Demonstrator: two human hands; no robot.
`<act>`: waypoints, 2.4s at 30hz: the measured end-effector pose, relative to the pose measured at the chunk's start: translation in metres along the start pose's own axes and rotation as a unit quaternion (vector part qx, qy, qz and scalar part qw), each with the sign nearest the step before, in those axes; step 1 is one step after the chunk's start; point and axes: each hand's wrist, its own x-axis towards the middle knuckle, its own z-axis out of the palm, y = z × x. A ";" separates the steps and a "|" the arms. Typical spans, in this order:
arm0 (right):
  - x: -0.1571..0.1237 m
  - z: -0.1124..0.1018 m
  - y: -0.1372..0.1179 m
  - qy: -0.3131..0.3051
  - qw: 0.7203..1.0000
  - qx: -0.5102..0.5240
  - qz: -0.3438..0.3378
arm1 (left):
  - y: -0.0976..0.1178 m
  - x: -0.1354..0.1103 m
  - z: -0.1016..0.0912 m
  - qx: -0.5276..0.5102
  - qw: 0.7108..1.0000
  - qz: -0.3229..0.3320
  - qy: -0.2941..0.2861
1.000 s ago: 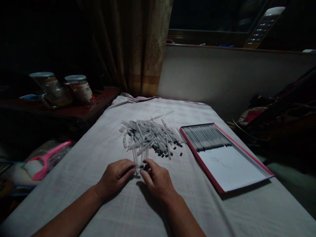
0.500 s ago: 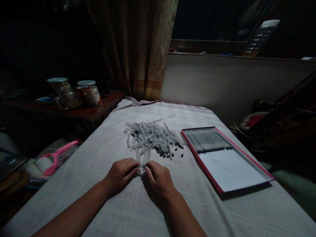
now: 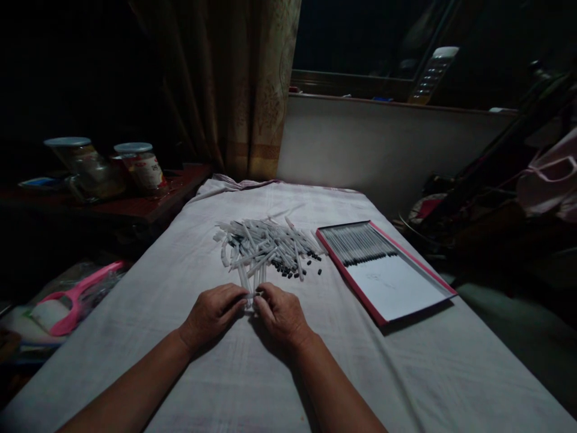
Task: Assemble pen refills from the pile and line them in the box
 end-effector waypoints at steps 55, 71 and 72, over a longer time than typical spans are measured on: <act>-0.004 -0.027 0.039 0.118 0.948 0.213 0.207 | -0.048 0.040 -0.010 0.215 0.956 -0.198 -0.010; 0.006 -0.035 0.037 0.242 0.833 0.373 0.329 | -0.042 0.075 -0.006 0.011 0.969 -0.226 0.099; 0.006 -0.035 0.037 0.244 0.831 0.375 0.330 | -0.042 0.074 -0.004 -0.008 0.968 -0.231 0.098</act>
